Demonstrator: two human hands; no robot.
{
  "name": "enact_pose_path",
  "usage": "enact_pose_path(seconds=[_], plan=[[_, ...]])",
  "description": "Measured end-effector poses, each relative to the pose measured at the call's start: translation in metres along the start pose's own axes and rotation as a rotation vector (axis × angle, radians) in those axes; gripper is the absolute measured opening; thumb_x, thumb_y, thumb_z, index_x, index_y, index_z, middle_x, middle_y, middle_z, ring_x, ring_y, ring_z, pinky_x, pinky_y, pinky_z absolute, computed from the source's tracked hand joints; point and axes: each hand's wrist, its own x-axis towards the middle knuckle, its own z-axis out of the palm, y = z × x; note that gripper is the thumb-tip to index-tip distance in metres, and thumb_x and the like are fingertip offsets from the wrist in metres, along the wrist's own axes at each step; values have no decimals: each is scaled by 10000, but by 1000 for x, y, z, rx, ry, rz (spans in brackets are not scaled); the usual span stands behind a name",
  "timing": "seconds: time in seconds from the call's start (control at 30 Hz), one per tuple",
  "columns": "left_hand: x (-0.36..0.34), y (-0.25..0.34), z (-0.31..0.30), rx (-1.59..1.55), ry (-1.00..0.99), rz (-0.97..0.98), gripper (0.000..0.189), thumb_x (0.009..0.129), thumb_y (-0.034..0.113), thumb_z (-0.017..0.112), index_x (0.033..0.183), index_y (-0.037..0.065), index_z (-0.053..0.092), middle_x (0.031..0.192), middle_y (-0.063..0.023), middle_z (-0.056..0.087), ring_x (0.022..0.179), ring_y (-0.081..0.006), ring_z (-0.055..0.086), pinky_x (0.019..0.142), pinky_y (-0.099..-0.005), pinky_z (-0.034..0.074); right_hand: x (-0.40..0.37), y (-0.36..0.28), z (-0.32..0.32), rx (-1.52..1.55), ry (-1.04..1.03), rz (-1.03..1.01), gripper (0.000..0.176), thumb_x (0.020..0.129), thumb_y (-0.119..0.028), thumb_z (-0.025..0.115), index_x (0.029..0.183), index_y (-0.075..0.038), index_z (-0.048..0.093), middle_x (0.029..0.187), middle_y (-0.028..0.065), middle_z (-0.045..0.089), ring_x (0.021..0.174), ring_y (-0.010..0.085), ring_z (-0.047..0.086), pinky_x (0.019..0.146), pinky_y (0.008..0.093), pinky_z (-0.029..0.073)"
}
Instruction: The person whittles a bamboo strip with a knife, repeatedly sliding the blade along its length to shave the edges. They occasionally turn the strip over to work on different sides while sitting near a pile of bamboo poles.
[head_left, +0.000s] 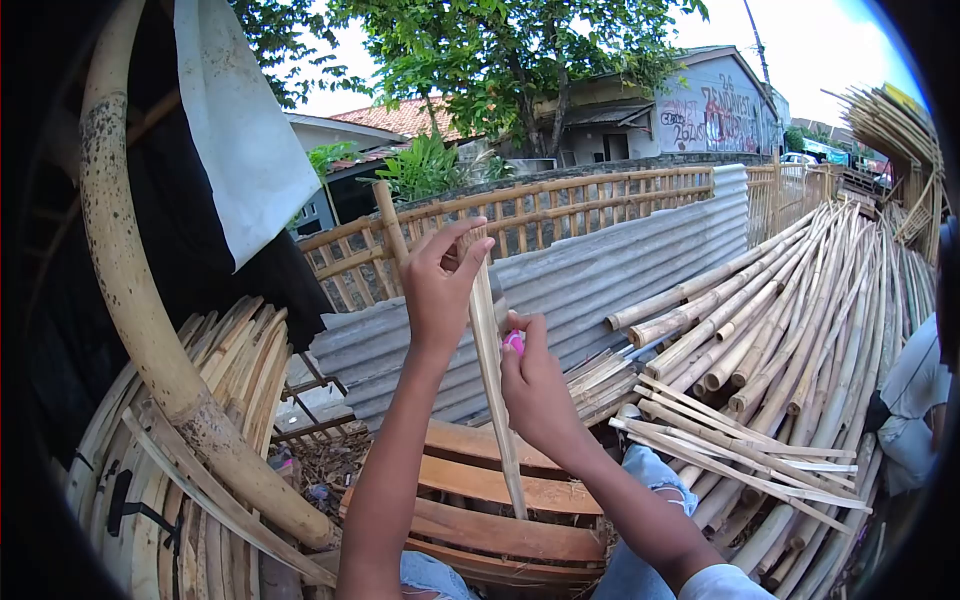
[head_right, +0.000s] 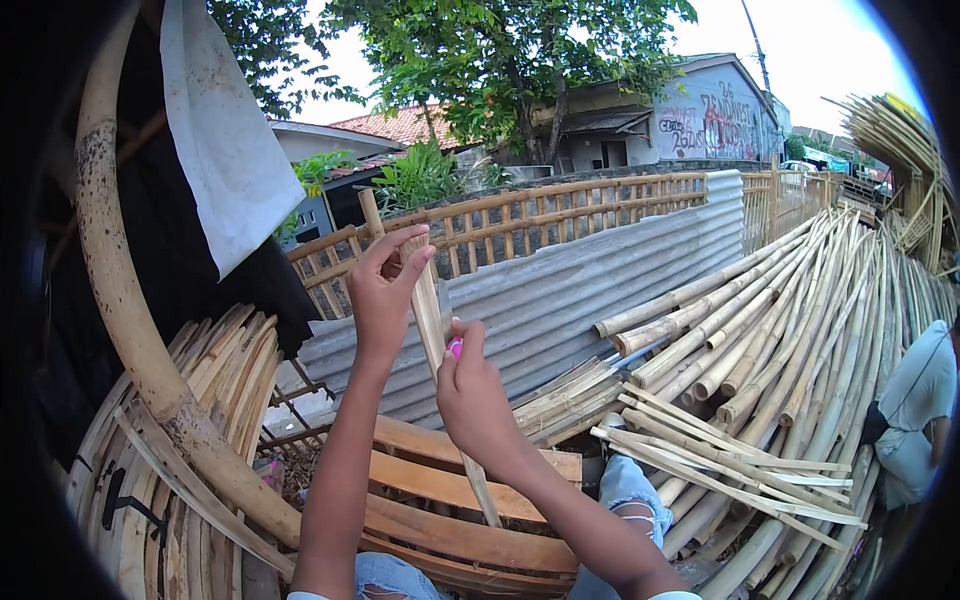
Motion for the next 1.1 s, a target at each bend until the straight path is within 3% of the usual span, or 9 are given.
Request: enact_pose_path(seconds=[0.03,0.17,0.3,0.33,0.4,0.63,0.7,0.93,1.1], plan=[[1,2,-2,22,-1,-9,222,785,122,739,998,72,707,654,-30,499,547,-105,423,510,-280,360,1,-4,-5,15,-48,19,293,954,-103,365,1206,43,330,767,330,569,718,498,571,639,537,409],[0,8,5,-5,8,-32,215,792,116,730,1001,73,706,656,-23,495,555,-103,425,515,-280,368,12,-21,-5,36,21,-50,264,948,-108,381,1175,24,348,837,305,566,782,484,567,690,497,425],[1,0,3,62,19,-6,214,800,121,725,1007,72,705,696,-21,546,567,-94,442,531,-269,383,-2,-7,1,38,16,-31,270,937,-82,360,1182,29,340,789,337,562,757,523,551,683,560,393],[1,2,1,-2,8,-45,210,805,124,721,1007,68,705,736,-21,578,576,-90,452,541,-263,390,0,-4,-2,-9,29,-82,304,921,-67,390,1196,43,319,665,336,555,698,535,554,636,598,406],[2,0,-1,-4,-23,-99,204,825,128,706,1016,59,704,844,-30,647,599,-75,473,560,-247,405,10,-9,-6,-26,-5,-87,297,916,-64,391,1182,49,320,667,339,555,704,535,555,636,596,412],[0,2,1,-104,-3,-105,211,850,146,689,1031,39,697,798,5,599,626,-55,433,569,-213,369,5,-3,-1,-84,-48,-98,259,864,-31,422,1083,59,319,640,336,554,680,537,558,653,593,428],[1,2,-5,-59,-15,-97,208,859,146,682,1038,43,697,785,21,580,636,-45,429,575,-203,361,-2,8,-2,-137,-216,52,278,861,-30,428,1096,64,315,644,342,552,677,534,559,654,596,423],[0,3,-1,-340,-121,-103,242,865,172,688,1083,67,684,765,59,542,654,-31,400,603,-195,353,15,-31,-19,110,6,-116,309,887,-34,416,1165,56,315,654,331,560,680,535,556,628,595,411],[1,-1,3,-367,-120,-146,255,858,169,697,1090,67,681,725,78,486,666,-27,386,607,-183,328,-1,-10,-8,6,-58,-35,311,895,-46,412,1172,62,320,661,337,558,688,536,557,630,589,414]])
